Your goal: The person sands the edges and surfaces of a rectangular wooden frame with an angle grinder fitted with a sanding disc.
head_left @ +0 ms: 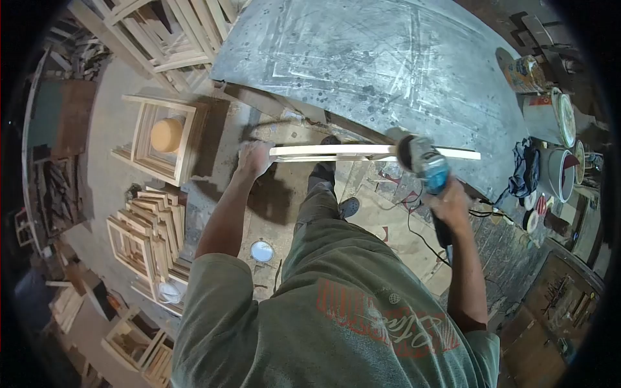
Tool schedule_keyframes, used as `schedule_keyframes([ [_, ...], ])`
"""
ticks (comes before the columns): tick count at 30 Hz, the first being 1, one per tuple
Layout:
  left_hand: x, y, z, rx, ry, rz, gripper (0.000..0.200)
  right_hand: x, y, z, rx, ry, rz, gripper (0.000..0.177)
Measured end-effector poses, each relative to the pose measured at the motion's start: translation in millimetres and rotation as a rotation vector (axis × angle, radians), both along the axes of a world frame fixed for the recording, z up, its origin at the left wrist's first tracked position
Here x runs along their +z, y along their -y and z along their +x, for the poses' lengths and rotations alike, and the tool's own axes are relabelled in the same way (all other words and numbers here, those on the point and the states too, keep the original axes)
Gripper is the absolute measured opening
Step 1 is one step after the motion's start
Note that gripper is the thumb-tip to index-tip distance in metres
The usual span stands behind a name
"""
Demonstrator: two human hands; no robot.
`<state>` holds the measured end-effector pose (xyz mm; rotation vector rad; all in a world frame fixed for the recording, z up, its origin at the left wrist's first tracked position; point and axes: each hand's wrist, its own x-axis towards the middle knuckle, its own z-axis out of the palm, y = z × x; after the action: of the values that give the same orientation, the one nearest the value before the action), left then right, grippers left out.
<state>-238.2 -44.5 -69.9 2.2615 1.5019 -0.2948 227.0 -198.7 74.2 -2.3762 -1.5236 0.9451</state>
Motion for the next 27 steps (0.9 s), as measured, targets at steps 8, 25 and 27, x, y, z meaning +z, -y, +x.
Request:
schedule_keyframes([
  [8, 8.1, 2.4, 2.1, 0.007, -0.045, -0.029, 0.022, -9.0, -47.7, -131.2, 0.483, 0.032, -0.019, 0.087],
  [25, 51.8, 25.3, -34.5, -0.030, 0.042, 0.175, 0.031, 9.1, 140.5, 119.2, -0.617, -0.361, 0.514, 0.042],
  [27, 117.2, 23.1, -45.8, -0.013, 0.055, 0.200, 0.029, 47.3, 163.5, 118.9, -0.799, -0.324, 0.700, 0.036],
])
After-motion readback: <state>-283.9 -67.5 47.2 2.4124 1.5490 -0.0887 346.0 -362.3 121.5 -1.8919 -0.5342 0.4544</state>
